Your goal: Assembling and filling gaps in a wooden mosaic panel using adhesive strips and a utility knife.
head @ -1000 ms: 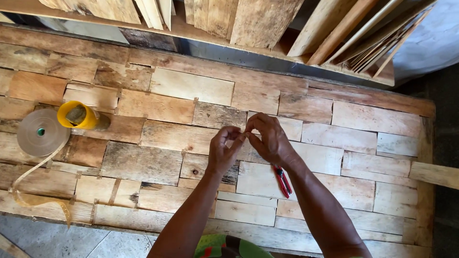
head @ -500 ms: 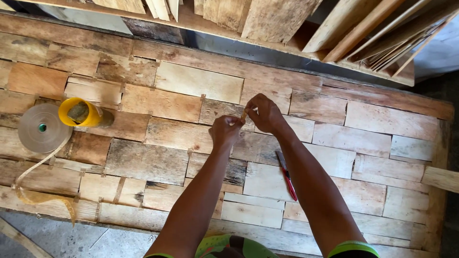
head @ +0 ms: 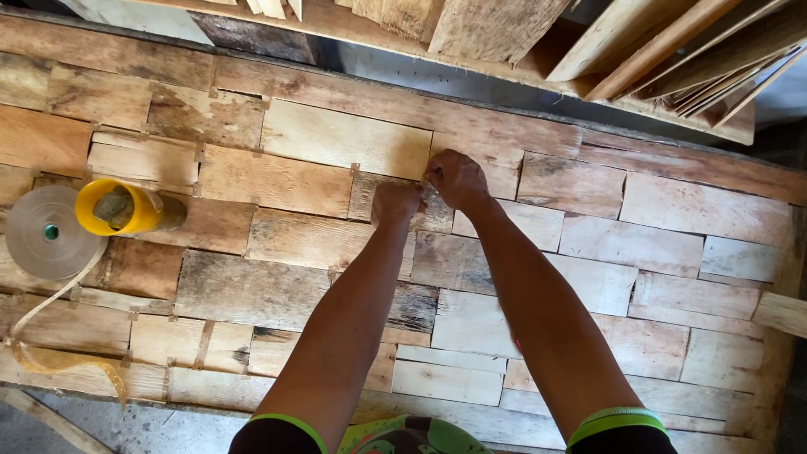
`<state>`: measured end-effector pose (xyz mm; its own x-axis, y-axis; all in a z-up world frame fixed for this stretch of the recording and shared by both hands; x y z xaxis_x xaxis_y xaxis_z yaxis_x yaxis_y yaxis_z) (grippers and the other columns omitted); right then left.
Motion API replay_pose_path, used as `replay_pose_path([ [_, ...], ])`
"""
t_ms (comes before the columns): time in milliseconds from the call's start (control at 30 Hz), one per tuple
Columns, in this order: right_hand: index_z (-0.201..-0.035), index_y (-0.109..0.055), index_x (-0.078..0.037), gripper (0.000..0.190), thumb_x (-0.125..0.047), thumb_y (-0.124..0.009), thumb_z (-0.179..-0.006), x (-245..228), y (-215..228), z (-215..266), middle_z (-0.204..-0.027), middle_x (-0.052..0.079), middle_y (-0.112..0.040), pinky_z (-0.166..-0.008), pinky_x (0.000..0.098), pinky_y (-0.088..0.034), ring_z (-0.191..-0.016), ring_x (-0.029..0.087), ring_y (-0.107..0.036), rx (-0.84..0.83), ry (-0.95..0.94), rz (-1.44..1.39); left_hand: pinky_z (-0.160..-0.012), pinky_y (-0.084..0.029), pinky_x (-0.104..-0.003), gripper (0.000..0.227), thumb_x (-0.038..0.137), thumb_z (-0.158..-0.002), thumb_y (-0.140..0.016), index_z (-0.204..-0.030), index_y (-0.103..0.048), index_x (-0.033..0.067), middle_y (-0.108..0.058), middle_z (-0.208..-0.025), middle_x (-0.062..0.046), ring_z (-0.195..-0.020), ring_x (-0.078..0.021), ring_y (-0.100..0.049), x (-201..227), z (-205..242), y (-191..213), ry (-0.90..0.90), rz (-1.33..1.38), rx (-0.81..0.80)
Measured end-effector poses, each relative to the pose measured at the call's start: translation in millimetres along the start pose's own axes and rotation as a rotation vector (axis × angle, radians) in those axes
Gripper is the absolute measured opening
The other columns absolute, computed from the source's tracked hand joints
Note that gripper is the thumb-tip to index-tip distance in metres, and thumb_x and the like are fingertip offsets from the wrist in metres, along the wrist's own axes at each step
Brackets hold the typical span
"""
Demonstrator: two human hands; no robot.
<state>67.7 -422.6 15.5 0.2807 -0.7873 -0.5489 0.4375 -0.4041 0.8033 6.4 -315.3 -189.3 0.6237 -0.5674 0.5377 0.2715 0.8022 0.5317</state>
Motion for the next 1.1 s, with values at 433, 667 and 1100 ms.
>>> replay_pose_path([
  [433, -0.098, -0.075, -0.009, 0.023, -0.028, -0.080, -0.089, 4, -5, -8, -0.104, 0.011, -0.073, -0.086, 0.0409, -0.057, -0.094, 0.028, -0.072, -0.040, -0.020, 0.122, -0.052, -0.045, -0.027, 0.046, 0.059, -0.088, -0.073, -0.075, -0.078, 0.0153, -0.074, -0.062, 0.008, -0.054, -0.0017, -0.063, 53, 101, 79, 0.375, 0.224, 0.029],
  [667, -0.098, -0.070, -0.008, 0.024, -0.022, -0.083, -0.083, 8, 0, -9, -0.096, 0.011, -0.074, -0.080, 0.0408, -0.058, -0.088, 0.028, -0.073, 0.056, 0.029, 0.026, -0.052, -0.045, -0.030, 0.043, 0.054, -0.090, -0.073, -0.079, -0.080, 0.0128, -0.074, -0.066, 0.006, -0.055, -0.0041, -0.062, 62, 122, 91, 0.441, 0.181, 0.055],
  [1100, -0.094, -0.057, -0.004, 0.049, -0.020, -0.095, -0.068, 6, 15, -10, -0.085, 0.011, -0.070, -0.070, 0.0398, -0.056, -0.078, 0.026, -0.069, 0.140, -0.167, -0.189, -0.063, -0.055, -0.036, 0.061, 0.071, -0.088, -0.064, -0.083, -0.080, 0.0122, -0.073, -0.068, 0.001, -0.070, -0.0146, -0.071, 55, 107, 86, 0.463, 0.097, 0.024],
])
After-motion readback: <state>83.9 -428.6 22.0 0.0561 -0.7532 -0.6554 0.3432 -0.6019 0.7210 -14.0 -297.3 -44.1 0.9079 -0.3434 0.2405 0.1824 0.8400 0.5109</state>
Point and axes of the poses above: each hand's wrist, its own z-axis away from the middle knuckle, its own y-axis out of the back of the hand, x = y × z, the point moved 9 cm from there along -z, towards the middle knuckle
